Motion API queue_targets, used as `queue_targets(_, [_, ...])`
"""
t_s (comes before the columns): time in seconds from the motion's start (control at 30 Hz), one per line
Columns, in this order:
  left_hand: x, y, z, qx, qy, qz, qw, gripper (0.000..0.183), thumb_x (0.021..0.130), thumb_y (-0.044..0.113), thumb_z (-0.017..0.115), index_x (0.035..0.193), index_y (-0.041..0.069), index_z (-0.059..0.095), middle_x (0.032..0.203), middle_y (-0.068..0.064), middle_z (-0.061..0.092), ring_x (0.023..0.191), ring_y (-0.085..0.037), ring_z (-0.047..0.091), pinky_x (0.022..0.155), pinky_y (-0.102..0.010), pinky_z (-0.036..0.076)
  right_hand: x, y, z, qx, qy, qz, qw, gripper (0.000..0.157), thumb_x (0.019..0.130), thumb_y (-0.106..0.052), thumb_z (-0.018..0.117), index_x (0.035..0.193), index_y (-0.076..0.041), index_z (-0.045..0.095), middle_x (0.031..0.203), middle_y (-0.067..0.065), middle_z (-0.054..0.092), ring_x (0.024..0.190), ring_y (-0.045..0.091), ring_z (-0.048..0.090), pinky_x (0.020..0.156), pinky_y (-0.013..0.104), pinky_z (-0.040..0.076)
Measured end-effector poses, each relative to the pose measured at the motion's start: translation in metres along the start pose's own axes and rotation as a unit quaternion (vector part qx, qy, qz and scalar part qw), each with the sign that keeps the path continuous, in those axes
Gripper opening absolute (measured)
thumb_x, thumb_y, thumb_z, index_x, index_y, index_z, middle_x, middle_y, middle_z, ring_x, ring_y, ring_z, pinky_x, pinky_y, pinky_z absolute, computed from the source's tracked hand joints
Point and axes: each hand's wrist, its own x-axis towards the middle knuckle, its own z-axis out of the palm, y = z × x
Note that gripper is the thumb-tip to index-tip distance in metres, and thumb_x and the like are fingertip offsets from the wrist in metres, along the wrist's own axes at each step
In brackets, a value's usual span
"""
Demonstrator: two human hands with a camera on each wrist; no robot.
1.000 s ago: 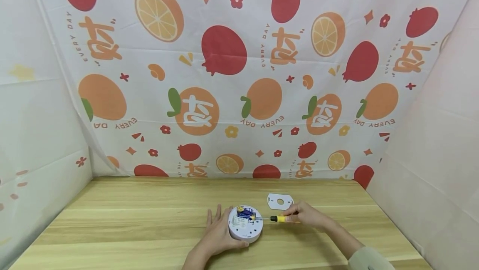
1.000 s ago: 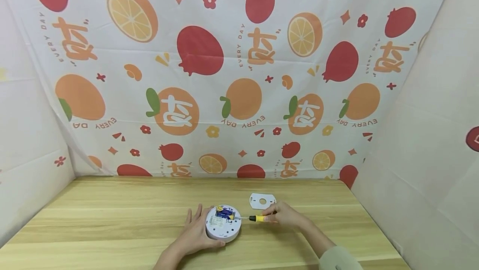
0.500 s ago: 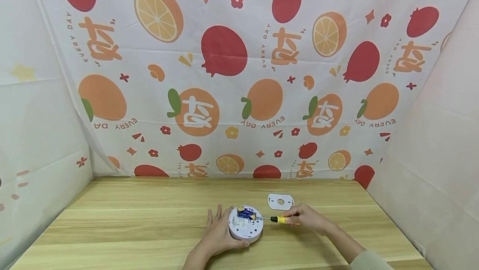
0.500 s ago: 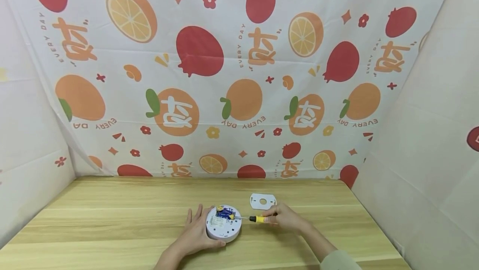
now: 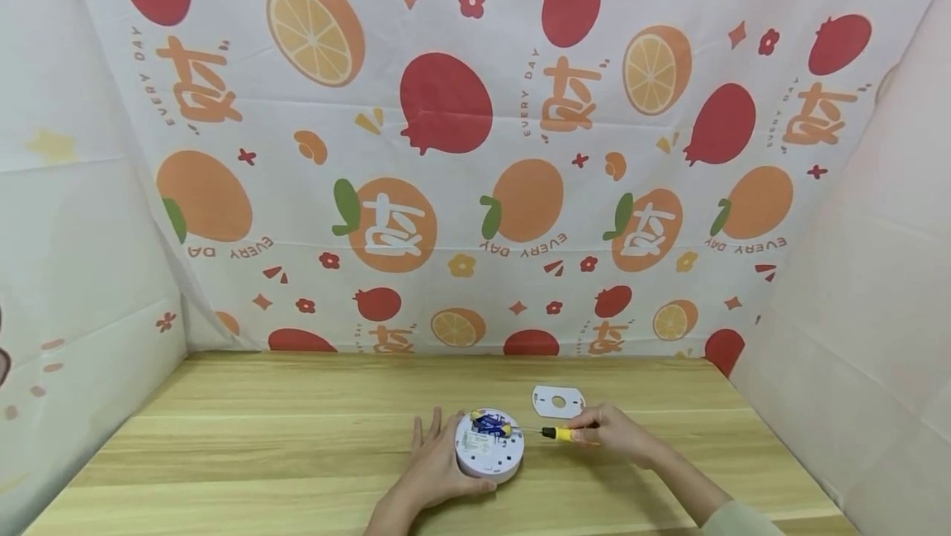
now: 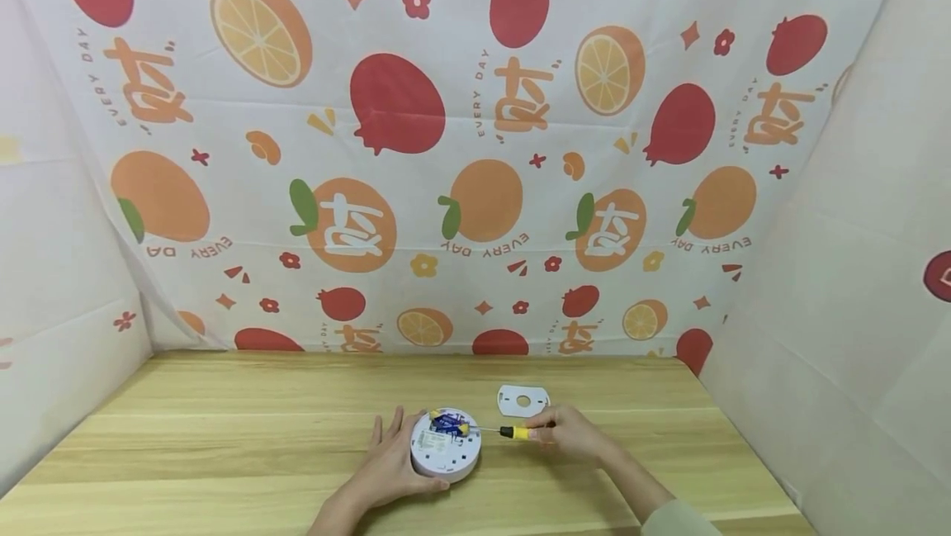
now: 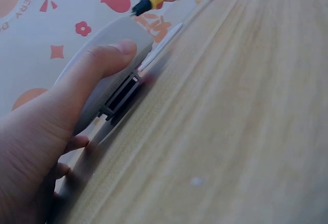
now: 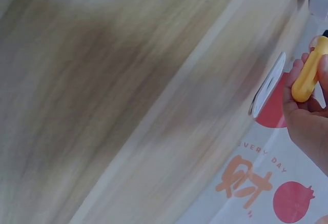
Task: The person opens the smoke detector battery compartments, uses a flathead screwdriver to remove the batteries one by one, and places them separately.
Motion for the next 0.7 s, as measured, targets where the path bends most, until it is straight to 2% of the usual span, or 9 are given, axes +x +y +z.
queue_targets(0.3, [-0.002,0.001,0.000,-0.008,0.006,0.015,0.9998,0.113,0.052,0.060,0.079,0.132,-0.008,0.037,0.132,-0.030,0.040,0.127,-0.053,0.016,0.101,-0.063,-0.003,-0.006,-0.007,-0.002,-0.012,0.003,0.006,1.000,0.019,0.086,-0.003,0.061,0.100,0.008,0.067,0.091,0.009,0.061,0.077,0.019,0.052,0.063,0.024,0.049])
queue_targets(0.53, [-0.002,0.001,0.001,-0.003,-0.001,0.011,0.9999,0.113,0.052,0.061,0.078,0.133,-0.007,0.037,0.134,-0.026,0.040,0.128,-0.051,0.015,0.101,-0.063,-0.003,-0.010,-0.007,-0.011,-0.035,-0.005,0.003,0.999,0.020,0.086,-0.004,0.061,0.100,0.007,0.067,0.095,0.010,0.061,0.081,0.017,0.052,0.065,0.026,0.049])
queue_targets(0.7, [-0.001,-0.001,0.000,-0.005,-0.006,0.014,0.9999,0.113,0.052,0.062,0.078,0.134,-0.005,0.036,0.135,-0.025,0.040,0.128,-0.051,0.014,0.101,-0.063,-0.004,-0.012,-0.007,-0.021,-0.060,0.029,0.014,0.998,0.021,0.087,-0.008,0.060,0.102,0.005,0.067,0.095,0.010,0.061,0.079,0.018,0.051,0.064,0.028,0.049])
